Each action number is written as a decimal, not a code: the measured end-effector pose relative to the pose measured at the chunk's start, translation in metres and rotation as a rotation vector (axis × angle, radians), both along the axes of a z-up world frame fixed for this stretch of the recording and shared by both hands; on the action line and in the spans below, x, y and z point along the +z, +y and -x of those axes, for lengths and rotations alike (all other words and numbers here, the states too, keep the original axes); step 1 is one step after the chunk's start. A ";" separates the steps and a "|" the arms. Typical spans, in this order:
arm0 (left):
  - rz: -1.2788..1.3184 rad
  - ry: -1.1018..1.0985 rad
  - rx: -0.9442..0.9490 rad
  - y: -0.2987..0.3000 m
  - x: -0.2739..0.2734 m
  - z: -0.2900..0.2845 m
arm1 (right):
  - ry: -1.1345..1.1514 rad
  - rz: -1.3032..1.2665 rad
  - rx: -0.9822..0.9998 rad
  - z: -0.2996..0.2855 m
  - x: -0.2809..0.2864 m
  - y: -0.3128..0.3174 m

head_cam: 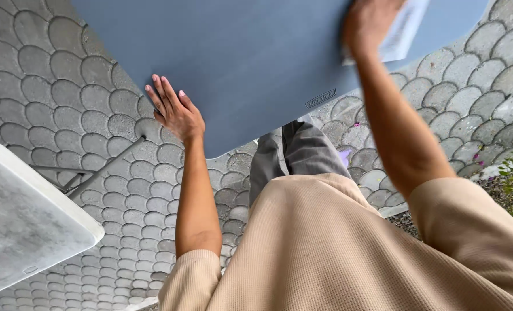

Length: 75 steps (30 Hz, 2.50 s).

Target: Wiping down outdoor folding tables with a cloth.

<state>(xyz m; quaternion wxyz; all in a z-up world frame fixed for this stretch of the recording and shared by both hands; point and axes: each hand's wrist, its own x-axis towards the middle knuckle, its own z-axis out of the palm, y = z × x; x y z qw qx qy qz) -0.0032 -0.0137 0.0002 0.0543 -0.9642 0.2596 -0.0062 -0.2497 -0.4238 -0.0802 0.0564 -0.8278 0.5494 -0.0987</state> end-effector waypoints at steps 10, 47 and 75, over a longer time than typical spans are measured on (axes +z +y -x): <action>0.079 -0.027 0.016 -0.005 -0.014 -0.011 | 0.072 -0.443 0.842 -0.090 0.114 0.258; -0.164 0.376 -0.347 -0.274 0.008 0.142 | -0.178 0.106 0.516 -0.098 0.056 -0.183; 0.331 0.246 0.103 -0.194 -0.003 0.288 | 0.270 -0.352 0.760 0.010 0.113 -0.023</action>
